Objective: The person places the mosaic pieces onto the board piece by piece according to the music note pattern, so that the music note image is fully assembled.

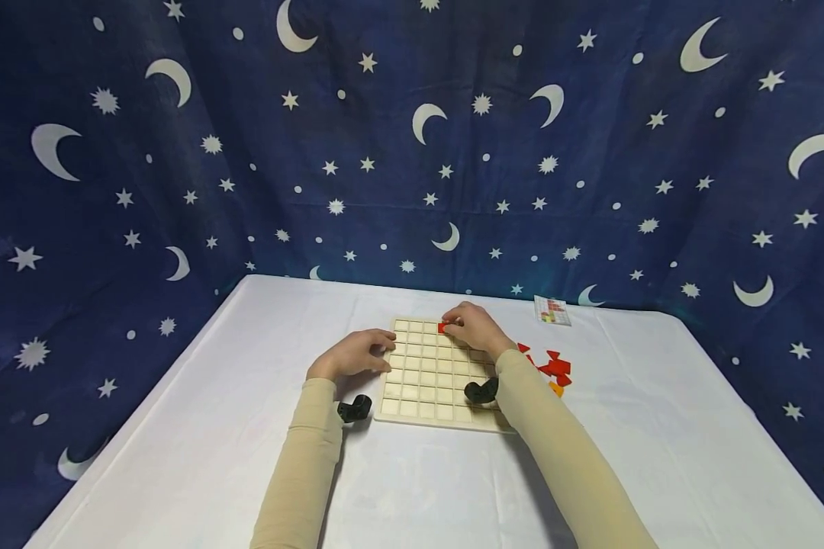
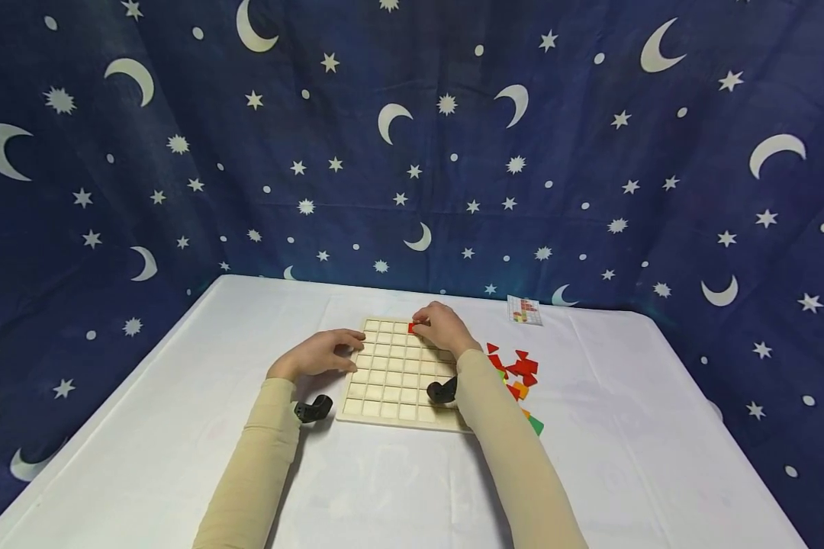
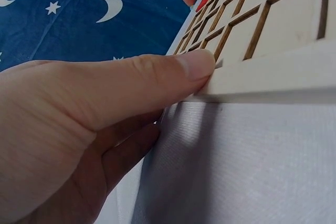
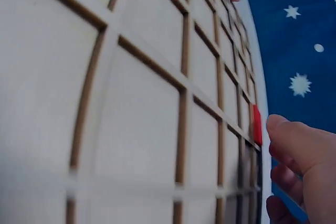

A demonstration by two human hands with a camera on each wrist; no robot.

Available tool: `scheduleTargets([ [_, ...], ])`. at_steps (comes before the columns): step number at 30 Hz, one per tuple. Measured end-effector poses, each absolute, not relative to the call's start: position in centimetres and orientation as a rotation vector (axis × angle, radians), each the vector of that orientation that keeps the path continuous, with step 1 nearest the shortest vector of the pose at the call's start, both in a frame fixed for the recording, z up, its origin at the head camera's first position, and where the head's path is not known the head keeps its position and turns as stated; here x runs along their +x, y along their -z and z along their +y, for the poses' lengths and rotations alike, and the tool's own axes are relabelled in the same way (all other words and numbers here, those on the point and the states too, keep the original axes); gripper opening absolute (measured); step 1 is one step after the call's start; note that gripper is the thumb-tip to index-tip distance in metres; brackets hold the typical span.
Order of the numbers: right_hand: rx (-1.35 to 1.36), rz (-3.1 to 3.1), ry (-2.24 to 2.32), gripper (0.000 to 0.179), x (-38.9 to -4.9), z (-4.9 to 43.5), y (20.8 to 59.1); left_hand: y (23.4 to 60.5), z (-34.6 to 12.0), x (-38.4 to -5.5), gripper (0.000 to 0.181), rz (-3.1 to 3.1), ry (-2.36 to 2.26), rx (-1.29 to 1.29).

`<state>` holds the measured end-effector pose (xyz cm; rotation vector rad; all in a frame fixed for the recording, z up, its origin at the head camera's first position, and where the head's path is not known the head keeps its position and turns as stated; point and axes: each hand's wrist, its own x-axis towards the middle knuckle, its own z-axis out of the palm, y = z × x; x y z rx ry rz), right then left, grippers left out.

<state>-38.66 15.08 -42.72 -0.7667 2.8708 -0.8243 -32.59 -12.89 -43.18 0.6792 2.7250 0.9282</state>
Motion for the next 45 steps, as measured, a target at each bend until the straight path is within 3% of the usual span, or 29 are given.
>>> scheduleTargets([
  [8,-0.561,2.938,0.74,0.033,-38.2,20.1,41.6,43.1,-13.5,-32.4,0.046,2.737,-0.933,0.686],
  [16,-0.39,2.825,0.514,0.023,-37.9,24.6,41.1,43.0,-13.7,-32.4,0.046,2.735,-0.954,0.664],
  [32,-0.229,2.807,0.326,0.024,-37.1,24.2,39.9,43.5,-13.3,-32.9,0.044,2.726,-0.972,0.685],
  [45,-0.37,2.873,0.459,0.024,-37.0,25.2,41.1,43.6,-13.1,-32.8,0.045,2.709,-0.984,0.692],
])
